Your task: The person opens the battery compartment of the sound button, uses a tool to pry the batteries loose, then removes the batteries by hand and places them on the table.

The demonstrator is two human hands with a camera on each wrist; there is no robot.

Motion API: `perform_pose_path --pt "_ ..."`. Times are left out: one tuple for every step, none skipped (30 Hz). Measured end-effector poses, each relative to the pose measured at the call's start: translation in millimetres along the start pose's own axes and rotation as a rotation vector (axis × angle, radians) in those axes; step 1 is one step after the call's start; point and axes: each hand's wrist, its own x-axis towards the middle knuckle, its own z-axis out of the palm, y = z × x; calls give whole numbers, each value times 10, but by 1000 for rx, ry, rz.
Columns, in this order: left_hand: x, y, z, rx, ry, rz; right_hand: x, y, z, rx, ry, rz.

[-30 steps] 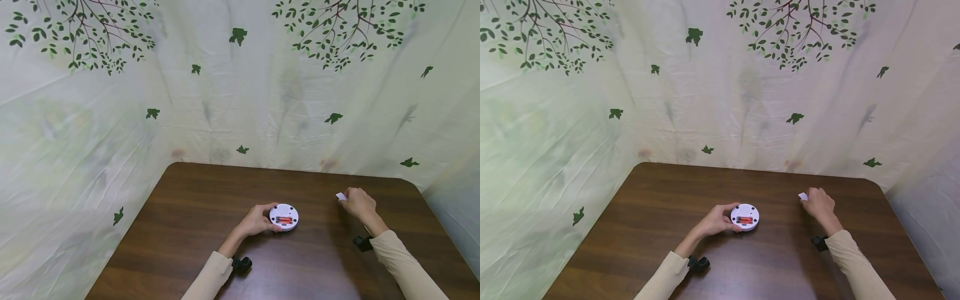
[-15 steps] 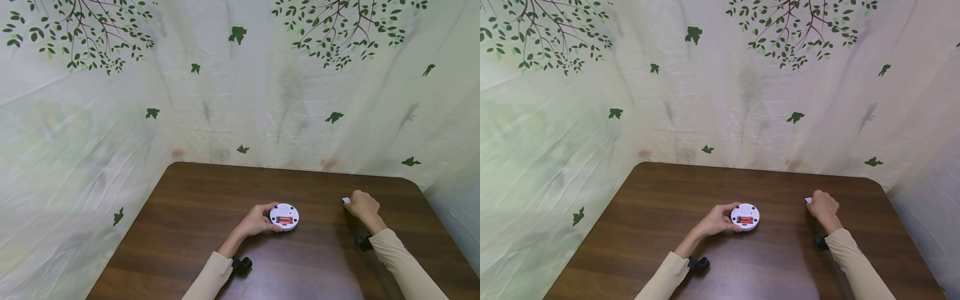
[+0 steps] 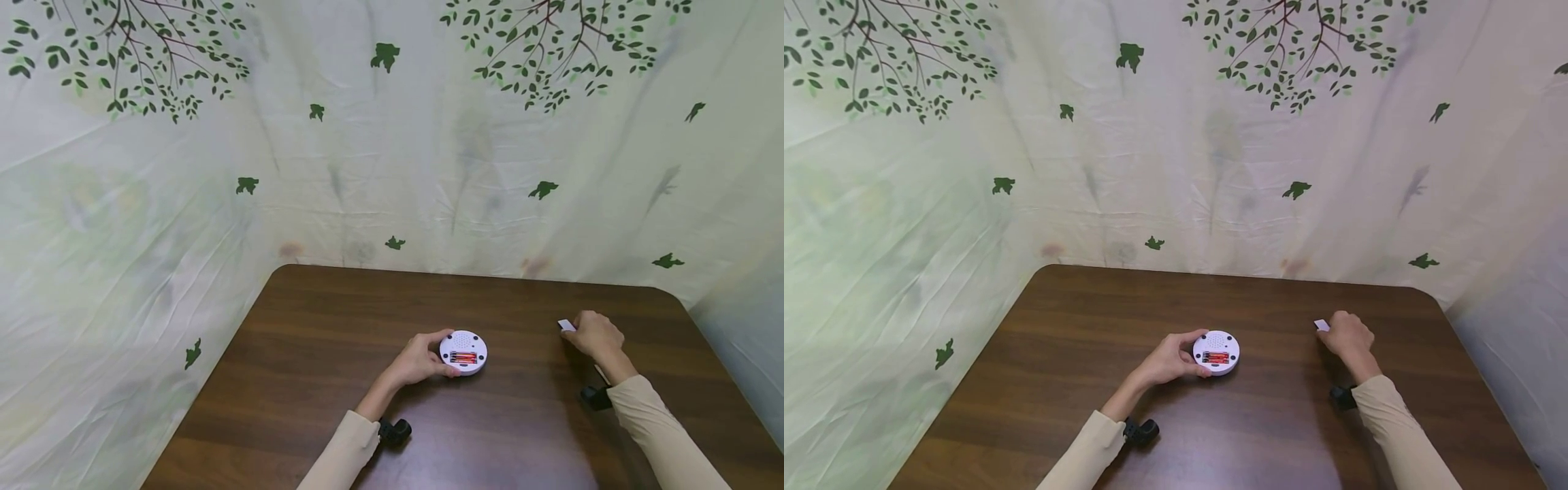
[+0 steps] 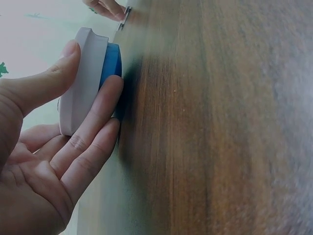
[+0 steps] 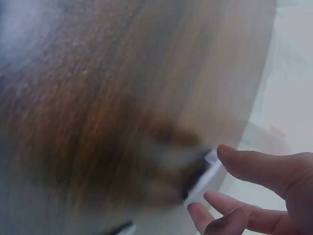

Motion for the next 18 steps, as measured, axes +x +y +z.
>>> perform_pose_path --pt "-2 -2 -1 0 2 0 -16 13 -22 5 4 -3" --pt "-6 -4 0 2 3 -1 -40 30 -47 8 9 -6" --pt "-8 -10 1 4 4 0 -74 51 -75 9 9 -7" --pt "-11 -16 3 4 4 0 -111 79 -109 10 3 -6" --pt "-14 -23 5 2 5 0 -154 111 -146 10 -8 -6" --pt "-16 -30 8 3 6 0 -207 143 -190 13 -19 -3" --pt "-20 -36 12 3 6 1 -262 176 -240 14 -33 7" --pt "-21 -44 15 -1 7 4 -321 210 -288 11 -44 19" --pt "-21 -49 17 -3 7 5 -384 246 -334 8 -52 28" --pt "-22 -51 17 -8 5 7 -445 281 -382 5 -60 38" --pt "-21 -54 17 -11 5 10 -505 316 -424 -2 -65 51" --pt "-19 -57 17 -13 5 10 -569 350 -461 -8 -70 62" --pt "-16 -62 18 -18 6 9 -630 384 -491 -18 -75 72" --pt "-14 -64 19 -20 6 10 -693 420 -514 -26 -77 80" --pt "-12 -68 21 -21 5 9 -758 457 -530 -35 -82 84" --pt "-11 -72 23 -23 5 9 -821 491 -541 -45 -88 94" --pt "-9 -75 25 -23 4 9 -883 524 -545 -54 -90 102" --pt "-8 -81 27 -25 3 8 -946 556 -542 -61 -93 110"
